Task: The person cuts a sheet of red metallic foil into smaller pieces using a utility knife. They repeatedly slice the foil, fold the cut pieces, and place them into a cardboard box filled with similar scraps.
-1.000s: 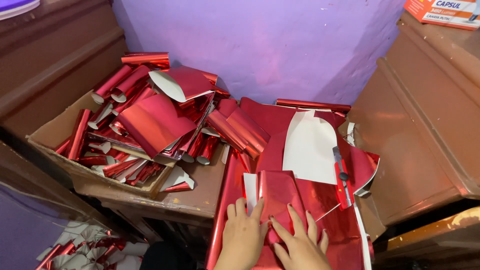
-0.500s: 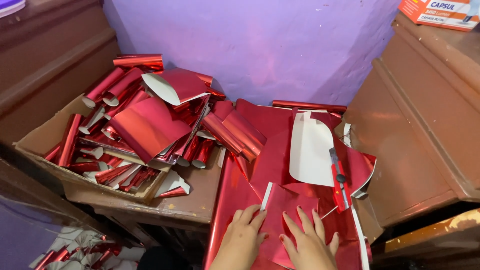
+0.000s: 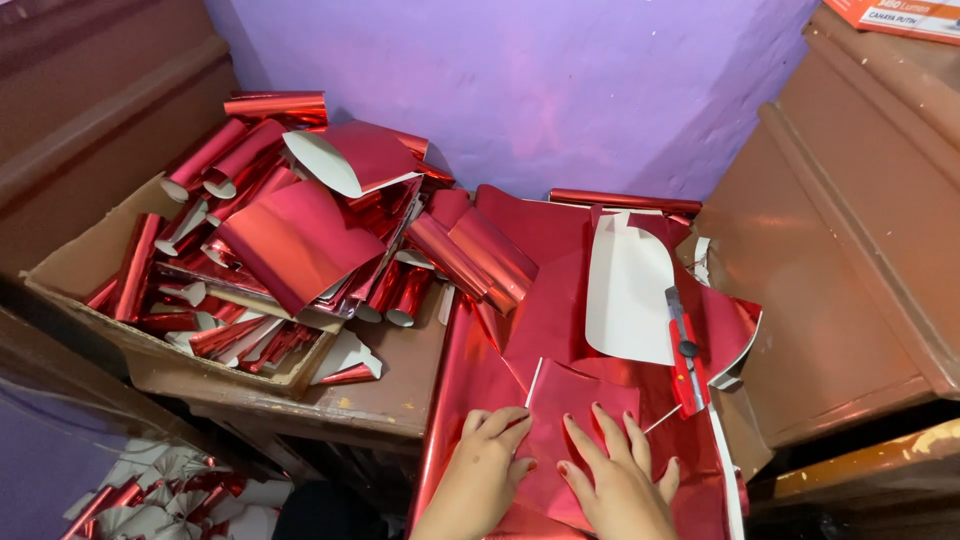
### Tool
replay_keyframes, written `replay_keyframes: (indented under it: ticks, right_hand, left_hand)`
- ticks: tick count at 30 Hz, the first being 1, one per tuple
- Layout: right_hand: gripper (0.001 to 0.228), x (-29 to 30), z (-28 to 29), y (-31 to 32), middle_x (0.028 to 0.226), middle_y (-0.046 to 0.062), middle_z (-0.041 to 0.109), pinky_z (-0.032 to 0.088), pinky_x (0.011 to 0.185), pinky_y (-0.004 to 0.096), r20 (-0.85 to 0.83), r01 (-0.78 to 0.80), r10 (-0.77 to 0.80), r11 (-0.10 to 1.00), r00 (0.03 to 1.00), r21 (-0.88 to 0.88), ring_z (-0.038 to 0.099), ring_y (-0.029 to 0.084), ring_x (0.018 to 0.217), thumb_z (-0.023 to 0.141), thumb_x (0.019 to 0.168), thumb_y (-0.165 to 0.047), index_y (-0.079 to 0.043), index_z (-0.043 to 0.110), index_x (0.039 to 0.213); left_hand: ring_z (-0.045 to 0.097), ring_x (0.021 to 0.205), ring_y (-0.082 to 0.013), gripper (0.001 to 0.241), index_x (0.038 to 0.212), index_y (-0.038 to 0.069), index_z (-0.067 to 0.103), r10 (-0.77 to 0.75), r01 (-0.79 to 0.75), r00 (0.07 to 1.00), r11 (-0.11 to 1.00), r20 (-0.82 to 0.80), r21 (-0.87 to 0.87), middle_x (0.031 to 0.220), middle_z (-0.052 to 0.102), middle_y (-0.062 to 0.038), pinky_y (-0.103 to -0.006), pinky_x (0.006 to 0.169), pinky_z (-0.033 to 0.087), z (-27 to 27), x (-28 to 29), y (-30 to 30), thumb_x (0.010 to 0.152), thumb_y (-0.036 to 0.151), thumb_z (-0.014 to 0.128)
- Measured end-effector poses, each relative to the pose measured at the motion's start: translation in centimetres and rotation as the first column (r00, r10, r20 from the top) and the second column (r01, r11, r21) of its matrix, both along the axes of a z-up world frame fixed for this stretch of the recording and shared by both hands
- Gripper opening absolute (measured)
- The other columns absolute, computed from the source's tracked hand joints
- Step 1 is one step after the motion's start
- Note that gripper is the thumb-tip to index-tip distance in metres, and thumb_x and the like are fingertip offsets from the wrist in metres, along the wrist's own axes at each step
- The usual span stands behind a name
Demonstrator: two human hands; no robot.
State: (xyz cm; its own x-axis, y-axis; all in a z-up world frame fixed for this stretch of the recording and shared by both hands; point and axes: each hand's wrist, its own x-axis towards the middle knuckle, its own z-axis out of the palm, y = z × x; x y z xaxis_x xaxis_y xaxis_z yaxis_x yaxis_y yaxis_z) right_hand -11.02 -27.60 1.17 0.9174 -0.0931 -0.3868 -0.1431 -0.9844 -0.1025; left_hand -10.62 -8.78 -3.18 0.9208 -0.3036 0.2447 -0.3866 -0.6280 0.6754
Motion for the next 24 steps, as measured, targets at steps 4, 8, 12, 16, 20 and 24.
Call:
replay_keyframes:
  ticks: [4, 8, 12, 16, 20, 24]
  right_hand:
    - [0.056, -0.1, -0.3, -0.1, 0.170, -0.025, 0.012, 0.015, 0.121, 0.072, 0.032, 0.000, 0.000, 1.000, 1.000, 0.024, 0.000, 0.010, 0.161, 0.048, 0.097, -0.061, -0.062, 0.033, 0.151]
    - [0.055, -0.2, 0.1, 0.0, 0.169, -0.026, 0.012, 0.013, 0.121, 0.072, 0.031, 0.007, -0.008, 0.999, 0.999, 0.038, 0.001, 0.009, 0.161, 0.048, 0.097, -0.061, -0.062, 0.033, 0.150]
    - [0.055, -0.3, 0.3, 0.2, 0.169, -0.026, 0.014, 0.011, 0.122, 0.072, 0.031, 0.019, -0.021, 0.998, 0.999, 0.052, 0.003, 0.010, 0.160, 0.048, 0.096, -0.061, -0.064, 0.034, 0.149]
    - [0.055, -0.3, 0.6, 0.4, 0.168, -0.026, 0.016, 0.012, 0.121, 0.073, 0.041, 0.021, -0.023, 0.998, 0.999, 0.053, 0.005, 0.009, 0.160, 0.050, 0.095, -0.062, -0.065, 0.036, 0.148]
    - [0.055, -0.4, 1.3, 0.7, 0.169, -0.026, 0.014, 0.011, 0.121, 0.074, 0.016, 0.023, -0.024, 0.998, 1.000, 0.050, 0.003, 0.009, 0.160, 0.049, 0.097, -0.061, -0.064, 0.034, 0.150]
    - [0.055, -0.2, 1.0, 0.5, 0.168, -0.028, 0.015, 0.012, 0.120, 0.073, 0.032, 0.027, -0.028, 0.998, 0.999, 0.054, 0.005, 0.007, 0.160, 0.050, 0.095, -0.062, -0.066, 0.036, 0.148]
  left_hand:
    - [0.048, 0.112, -0.0303, 0.046, 0.133, 0.000, 0.062, -0.015, 0.013, 0.998, 0.999, -0.066, -0.029, 0.140, 0.059, -0.010, -0.0413, 0.100, 0.048, 1.1, -0.2, 0.2, 0.091, 0.012, 0.074]
    - [0.048, 0.113, -0.0302, 0.045, 0.133, -0.001, 0.061, -0.022, 0.020, 0.996, 0.999, -0.084, -0.028, 0.140, 0.058, -0.010, -0.0409, 0.100, 0.049, 1.4, -0.3, 0.2, 0.091, 0.010, 0.074]
    - [0.047, 0.119, -0.0289, 0.044, 0.135, -0.001, 0.059, -0.028, 0.022, 0.991, 0.998, -0.132, -0.051, 0.142, 0.057, -0.010, -0.0406, 0.105, 0.046, 2.1, -0.4, 0.3, 0.093, 0.009, 0.069]
    - [0.046, 0.123, -0.0295, 0.049, 0.140, -0.001, 0.056, -0.029, 0.020, 0.986, 0.998, -0.165, -0.054, 0.144, 0.055, -0.011, -0.0410, 0.108, 0.044, 1.9, -0.2, 0.4, 0.094, 0.009, 0.068]
    - [0.044, 0.129, -0.0283, 0.053, 0.145, 0.000, 0.051, -0.027, 0.011, 0.976, 0.997, -0.216, -0.075, 0.147, 0.053, -0.012, -0.0406, 0.113, 0.041, 2.1, -0.3, 0.4, 0.096, 0.010, 0.066]
    - [0.045, 0.129, -0.0282, 0.053, 0.145, 0.000, 0.051, -0.027, 0.006, 0.972, 0.996, -0.233, -0.090, 0.147, 0.053, -0.011, -0.0406, 0.112, 0.041, 2.4, -0.2, 0.4, 0.095, 0.008, 0.067]
